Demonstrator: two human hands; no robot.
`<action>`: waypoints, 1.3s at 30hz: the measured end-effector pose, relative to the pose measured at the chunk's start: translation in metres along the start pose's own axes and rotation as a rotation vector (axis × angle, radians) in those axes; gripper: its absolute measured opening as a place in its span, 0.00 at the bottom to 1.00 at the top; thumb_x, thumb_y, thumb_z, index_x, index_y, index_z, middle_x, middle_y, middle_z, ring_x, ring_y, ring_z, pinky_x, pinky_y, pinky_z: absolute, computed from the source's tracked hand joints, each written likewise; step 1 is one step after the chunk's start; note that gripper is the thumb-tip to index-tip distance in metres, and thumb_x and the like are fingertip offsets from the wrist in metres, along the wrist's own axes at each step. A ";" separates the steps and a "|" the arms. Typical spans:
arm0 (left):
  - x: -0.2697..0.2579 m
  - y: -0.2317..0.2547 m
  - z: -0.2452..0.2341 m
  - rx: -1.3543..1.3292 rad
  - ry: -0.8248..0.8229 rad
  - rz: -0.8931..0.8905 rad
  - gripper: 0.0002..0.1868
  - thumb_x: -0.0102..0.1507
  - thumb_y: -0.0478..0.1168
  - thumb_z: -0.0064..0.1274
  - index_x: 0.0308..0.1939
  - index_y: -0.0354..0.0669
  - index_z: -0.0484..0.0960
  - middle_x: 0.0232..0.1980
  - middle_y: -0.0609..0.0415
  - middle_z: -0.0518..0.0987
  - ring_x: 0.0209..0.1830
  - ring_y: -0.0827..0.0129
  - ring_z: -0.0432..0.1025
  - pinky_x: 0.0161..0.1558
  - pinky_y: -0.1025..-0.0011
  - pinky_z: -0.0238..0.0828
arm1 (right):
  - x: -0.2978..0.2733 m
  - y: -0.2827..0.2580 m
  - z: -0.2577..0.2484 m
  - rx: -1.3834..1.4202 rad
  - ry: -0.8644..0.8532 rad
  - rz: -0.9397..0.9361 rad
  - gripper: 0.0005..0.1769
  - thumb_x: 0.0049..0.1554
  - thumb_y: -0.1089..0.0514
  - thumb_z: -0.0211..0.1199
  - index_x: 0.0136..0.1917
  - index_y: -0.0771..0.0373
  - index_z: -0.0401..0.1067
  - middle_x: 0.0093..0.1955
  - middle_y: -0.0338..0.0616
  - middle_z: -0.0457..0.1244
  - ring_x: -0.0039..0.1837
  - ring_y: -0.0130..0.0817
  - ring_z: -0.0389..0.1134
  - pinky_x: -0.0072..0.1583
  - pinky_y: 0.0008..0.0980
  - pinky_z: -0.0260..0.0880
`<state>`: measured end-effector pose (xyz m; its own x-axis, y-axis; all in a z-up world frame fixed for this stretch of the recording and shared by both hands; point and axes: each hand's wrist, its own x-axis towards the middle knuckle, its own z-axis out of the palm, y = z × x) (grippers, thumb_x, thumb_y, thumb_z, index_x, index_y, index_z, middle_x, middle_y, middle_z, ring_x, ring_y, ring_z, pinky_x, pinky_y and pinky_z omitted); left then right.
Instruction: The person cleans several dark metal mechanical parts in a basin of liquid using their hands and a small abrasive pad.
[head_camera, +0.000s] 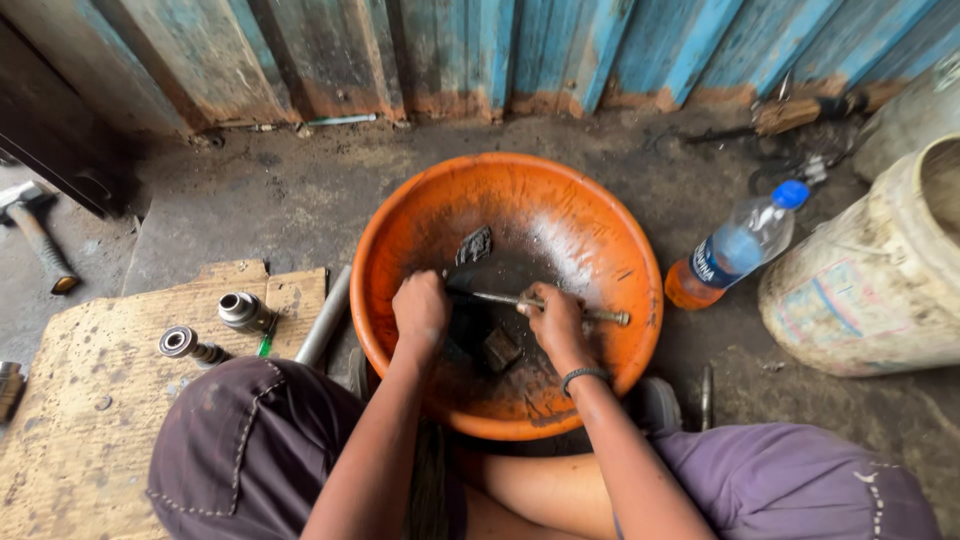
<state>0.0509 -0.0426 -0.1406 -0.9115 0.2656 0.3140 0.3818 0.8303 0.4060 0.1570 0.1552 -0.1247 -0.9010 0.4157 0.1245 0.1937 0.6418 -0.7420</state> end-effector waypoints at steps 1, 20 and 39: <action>0.004 0.001 0.003 -0.031 0.032 -0.092 0.08 0.61 0.37 0.51 0.31 0.39 0.85 0.39 0.42 0.83 0.42 0.46 0.77 0.44 0.52 0.76 | -0.001 -0.001 0.001 0.005 -0.007 0.010 0.10 0.51 0.59 0.71 0.48 0.61 0.78 0.41 0.51 0.71 0.44 0.45 0.73 0.52 0.41 0.70; -0.002 0.004 0.003 -0.136 0.158 -0.014 0.07 0.61 0.35 0.53 0.35 0.40 0.86 0.43 0.41 0.83 0.45 0.45 0.76 0.45 0.52 0.75 | -0.008 -0.020 -0.002 -0.131 0.108 -0.014 0.11 0.49 0.54 0.74 0.45 0.59 0.83 0.48 0.50 0.72 0.51 0.47 0.72 0.61 0.43 0.64; -0.005 0.014 -0.016 -0.256 -0.075 -0.375 0.11 0.58 0.41 0.59 0.37 0.36 0.84 0.42 0.37 0.82 0.45 0.41 0.76 0.48 0.49 0.75 | -0.030 -0.018 -0.007 -0.155 0.117 -0.026 0.09 0.47 0.56 0.75 0.43 0.60 0.84 0.44 0.50 0.73 0.49 0.47 0.72 0.59 0.46 0.59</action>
<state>0.0636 -0.0403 -0.1230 -0.9989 0.0127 0.0462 0.0408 0.7304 0.6818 0.1828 0.1356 -0.1107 -0.8568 0.4640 0.2250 0.2363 0.7411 -0.6284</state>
